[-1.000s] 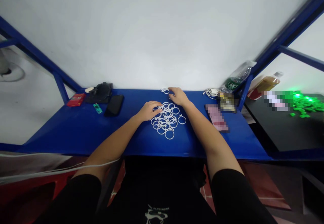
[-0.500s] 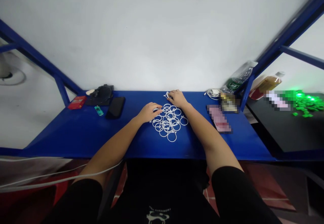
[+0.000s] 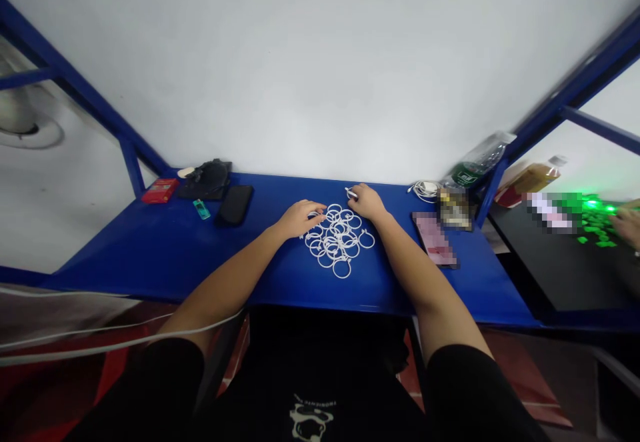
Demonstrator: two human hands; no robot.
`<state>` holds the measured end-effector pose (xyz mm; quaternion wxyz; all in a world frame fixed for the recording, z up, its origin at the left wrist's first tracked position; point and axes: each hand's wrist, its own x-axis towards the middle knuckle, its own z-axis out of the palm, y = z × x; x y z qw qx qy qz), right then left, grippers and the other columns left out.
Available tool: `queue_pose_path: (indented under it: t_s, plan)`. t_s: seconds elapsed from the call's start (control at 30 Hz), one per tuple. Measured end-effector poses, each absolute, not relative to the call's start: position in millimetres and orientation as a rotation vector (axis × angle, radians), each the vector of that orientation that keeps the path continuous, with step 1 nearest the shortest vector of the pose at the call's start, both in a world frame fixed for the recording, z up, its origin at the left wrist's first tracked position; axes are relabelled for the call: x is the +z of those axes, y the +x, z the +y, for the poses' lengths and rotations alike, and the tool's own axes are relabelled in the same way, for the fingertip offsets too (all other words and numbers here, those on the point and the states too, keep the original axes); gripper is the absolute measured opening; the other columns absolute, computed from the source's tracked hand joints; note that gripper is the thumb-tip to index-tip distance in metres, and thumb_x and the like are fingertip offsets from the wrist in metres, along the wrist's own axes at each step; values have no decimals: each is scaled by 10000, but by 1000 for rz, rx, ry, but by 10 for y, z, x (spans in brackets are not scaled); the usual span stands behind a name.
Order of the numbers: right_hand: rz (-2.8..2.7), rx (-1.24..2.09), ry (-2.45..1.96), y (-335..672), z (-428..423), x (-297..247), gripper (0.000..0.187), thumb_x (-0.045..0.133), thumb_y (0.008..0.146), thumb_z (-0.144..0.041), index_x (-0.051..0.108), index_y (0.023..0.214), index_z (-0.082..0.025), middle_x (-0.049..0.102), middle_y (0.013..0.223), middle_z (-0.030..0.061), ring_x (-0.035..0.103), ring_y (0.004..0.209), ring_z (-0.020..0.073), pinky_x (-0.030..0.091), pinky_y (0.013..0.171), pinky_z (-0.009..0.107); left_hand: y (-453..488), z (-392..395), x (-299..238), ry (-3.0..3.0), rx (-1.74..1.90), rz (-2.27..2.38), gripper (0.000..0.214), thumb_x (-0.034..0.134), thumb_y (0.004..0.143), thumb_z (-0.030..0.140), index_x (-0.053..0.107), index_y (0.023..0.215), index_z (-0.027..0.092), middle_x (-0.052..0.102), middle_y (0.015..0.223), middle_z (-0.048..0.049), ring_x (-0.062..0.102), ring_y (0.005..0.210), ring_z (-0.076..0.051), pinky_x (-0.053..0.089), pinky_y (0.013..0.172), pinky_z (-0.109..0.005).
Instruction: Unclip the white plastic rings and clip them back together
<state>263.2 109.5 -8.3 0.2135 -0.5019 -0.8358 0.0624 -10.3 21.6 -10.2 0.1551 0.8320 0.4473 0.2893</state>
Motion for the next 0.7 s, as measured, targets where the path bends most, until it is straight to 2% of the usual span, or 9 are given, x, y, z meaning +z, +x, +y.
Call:
queue_pose_path:
  t_s: [0.03,0.1,0.23,0.37,0.43,0.57,0.7]
  plan:
    - [-2257,246,-1386,2654,1087,-68,23,614,791,-225,618,781,-204,666,856,70,594,794,217,432,748,325,-99,215,-99,2373,839,1284,294,698,1005,331,746,1268,208,804,1146,-68,715,1083,-263,546,1003,-426]
    - [-2042,448,-1385,2675,1028,-17,88,628,745,-244,546,720,-224,609,731,17,534,689,180,413,690,313,-84,213,-92,2357,874,1280,325,711,995,316,727,1300,204,797,1157,-76,717,1098,-265,550,1012,-434]
    - [-1658,949,-1175,2543,690,186,187,686,720,-315,517,755,-242,511,629,-57,412,555,123,345,562,273,-19,184,-75,2331,1046,1205,410,700,998,282,658,1399,207,787,1161,-80,728,1088,-244,548,1040,-443]
    - [-1640,1192,-927,2255,241,400,251,777,733,-340,555,775,-233,571,673,-45,434,570,108,336,551,254,61,88,-44,2182,1262,1023,544,677,1003,265,537,1526,217,779,1123,-65,737,901,-167,590,875,-329]
    - [-1614,1243,-868,2148,93,431,258,805,731,-348,584,784,-225,595,686,-41,449,582,105,351,567,251,92,41,-26,2072,1353,988,501,676,997,277,575,1483,208,777,1116,-71,725,832,-146,579,760,-276]
    - [-1515,1321,-885,2100,9,330,247,818,722,-379,649,786,-211,631,685,-28,445,561,100,338,546,245,136,26,-18,1861,1411,1014,243,703,963,308,732,1161,171,790,995,-72,714,763,-137,546,661,-240]
    - [-1471,1406,-941,2145,21,227,279,817,736,-448,717,832,-206,687,714,-2,415,500,92,297,490,249,158,62,-31,1731,1377,949,301,734,910,278,737,1188,164,787,890,-56,718,737,-141,564,680,-254]
